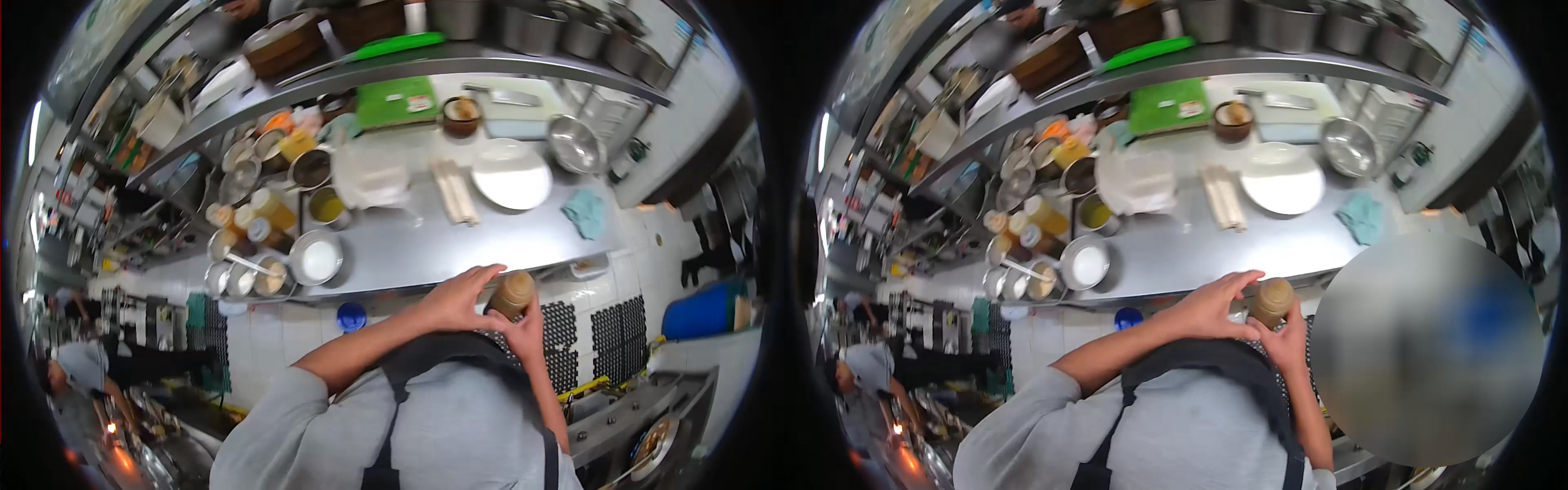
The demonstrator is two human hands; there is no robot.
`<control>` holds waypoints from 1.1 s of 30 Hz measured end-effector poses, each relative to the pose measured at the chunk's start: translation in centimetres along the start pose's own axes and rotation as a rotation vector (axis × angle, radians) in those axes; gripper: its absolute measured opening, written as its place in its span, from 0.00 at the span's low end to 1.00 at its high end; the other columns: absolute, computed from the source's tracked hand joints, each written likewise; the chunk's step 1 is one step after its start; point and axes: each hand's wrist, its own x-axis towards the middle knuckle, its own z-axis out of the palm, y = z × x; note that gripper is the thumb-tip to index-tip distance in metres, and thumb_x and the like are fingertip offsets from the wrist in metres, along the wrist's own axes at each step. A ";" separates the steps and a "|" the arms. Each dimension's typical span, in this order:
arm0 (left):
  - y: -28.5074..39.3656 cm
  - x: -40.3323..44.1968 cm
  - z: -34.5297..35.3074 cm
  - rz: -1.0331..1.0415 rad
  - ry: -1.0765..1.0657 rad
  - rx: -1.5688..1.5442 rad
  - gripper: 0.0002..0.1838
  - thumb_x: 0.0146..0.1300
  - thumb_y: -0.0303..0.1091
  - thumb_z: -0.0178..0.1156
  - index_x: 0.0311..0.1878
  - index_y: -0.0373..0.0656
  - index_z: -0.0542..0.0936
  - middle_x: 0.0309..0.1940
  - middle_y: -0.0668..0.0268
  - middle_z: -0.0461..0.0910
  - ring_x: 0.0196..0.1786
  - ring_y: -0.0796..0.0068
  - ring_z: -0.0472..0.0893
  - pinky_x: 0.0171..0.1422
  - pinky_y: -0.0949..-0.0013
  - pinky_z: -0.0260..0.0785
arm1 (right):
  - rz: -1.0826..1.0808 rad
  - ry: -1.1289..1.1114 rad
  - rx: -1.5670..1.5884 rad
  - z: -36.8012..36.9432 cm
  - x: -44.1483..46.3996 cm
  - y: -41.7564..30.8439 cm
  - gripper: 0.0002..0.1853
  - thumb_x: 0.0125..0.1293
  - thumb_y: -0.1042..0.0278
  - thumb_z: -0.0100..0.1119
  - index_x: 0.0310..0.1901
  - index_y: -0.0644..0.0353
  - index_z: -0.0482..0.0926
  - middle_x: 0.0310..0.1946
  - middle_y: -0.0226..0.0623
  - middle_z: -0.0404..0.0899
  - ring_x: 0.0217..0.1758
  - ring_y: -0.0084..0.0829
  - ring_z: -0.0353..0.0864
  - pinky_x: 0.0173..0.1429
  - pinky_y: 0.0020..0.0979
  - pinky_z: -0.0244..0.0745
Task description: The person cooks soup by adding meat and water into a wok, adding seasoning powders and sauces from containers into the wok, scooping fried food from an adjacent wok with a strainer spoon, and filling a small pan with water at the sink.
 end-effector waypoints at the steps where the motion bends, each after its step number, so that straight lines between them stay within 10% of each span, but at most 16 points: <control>1: -1.4 -0.8 -1.4 0.024 0.094 0.069 0.48 0.49 0.48 0.78 0.71 0.41 0.66 0.65 0.51 0.72 0.57 0.54 0.79 0.63 0.58 0.73 | -0.060 -0.076 -0.007 2.7 1.4 -1.0 0.35 0.52 0.65 0.77 0.61 0.63 0.72 0.53 0.43 0.81 0.56 0.35 0.81 0.62 0.35 0.74; 10: -5.3 -13.5 -17.3 -0.195 0.752 0.387 0.37 0.44 0.44 0.79 0.57 0.41 0.77 0.52 0.55 0.81 0.55 0.54 0.82 0.62 0.57 0.73 | -0.242 -0.544 -0.140 16.0 8.5 -9.9 0.47 0.54 0.60 0.78 0.74 0.60 0.62 0.66 0.51 0.72 0.67 0.44 0.76 0.69 0.42 0.72; 18: -7.6 -25.8 -29.5 -0.264 1.549 0.559 0.36 0.48 0.27 0.79 0.62 0.37 0.73 0.58 0.55 0.77 0.59 0.64 0.79 0.66 0.62 0.71 | 0.162 -0.700 -0.386 12.7 8.8 -2.4 0.28 0.64 0.58 0.70 0.62 0.62 0.78 0.56 0.47 0.83 0.54 0.40 0.85 0.59 0.38 0.79; 25: -20.4 -30.1 -31.7 -0.286 1.353 0.111 0.38 0.56 0.24 0.73 0.69 0.38 0.66 0.59 0.58 0.74 0.60 0.66 0.76 0.67 0.62 0.70 | 0.298 -0.603 -0.418 8.0 6.6 2.6 0.27 0.64 0.53 0.68 0.60 0.61 0.80 0.54 0.49 0.84 0.53 0.44 0.86 0.59 0.40 0.79; 26: -20.7 -29.9 -31.6 -0.552 1.282 0.486 0.39 0.56 0.28 0.74 0.69 0.38 0.65 0.60 0.56 0.73 0.61 0.64 0.75 0.67 0.60 0.68 | 0.263 -0.578 -0.440 7.6 6.5 2.3 0.27 0.64 0.53 0.67 0.59 0.61 0.80 0.52 0.51 0.84 0.54 0.44 0.86 0.59 0.40 0.79; 33: -24.0 -30.4 -32.9 -0.713 0.865 0.741 0.36 0.53 0.29 0.73 0.66 0.34 0.71 0.63 0.50 0.76 0.64 0.53 0.76 0.72 0.56 0.66 | 0.337 -0.488 -0.432 4.8 3.2 5.4 0.27 0.66 0.50 0.64 0.61 0.60 0.78 0.53 0.51 0.83 0.57 0.49 0.83 0.62 0.43 0.76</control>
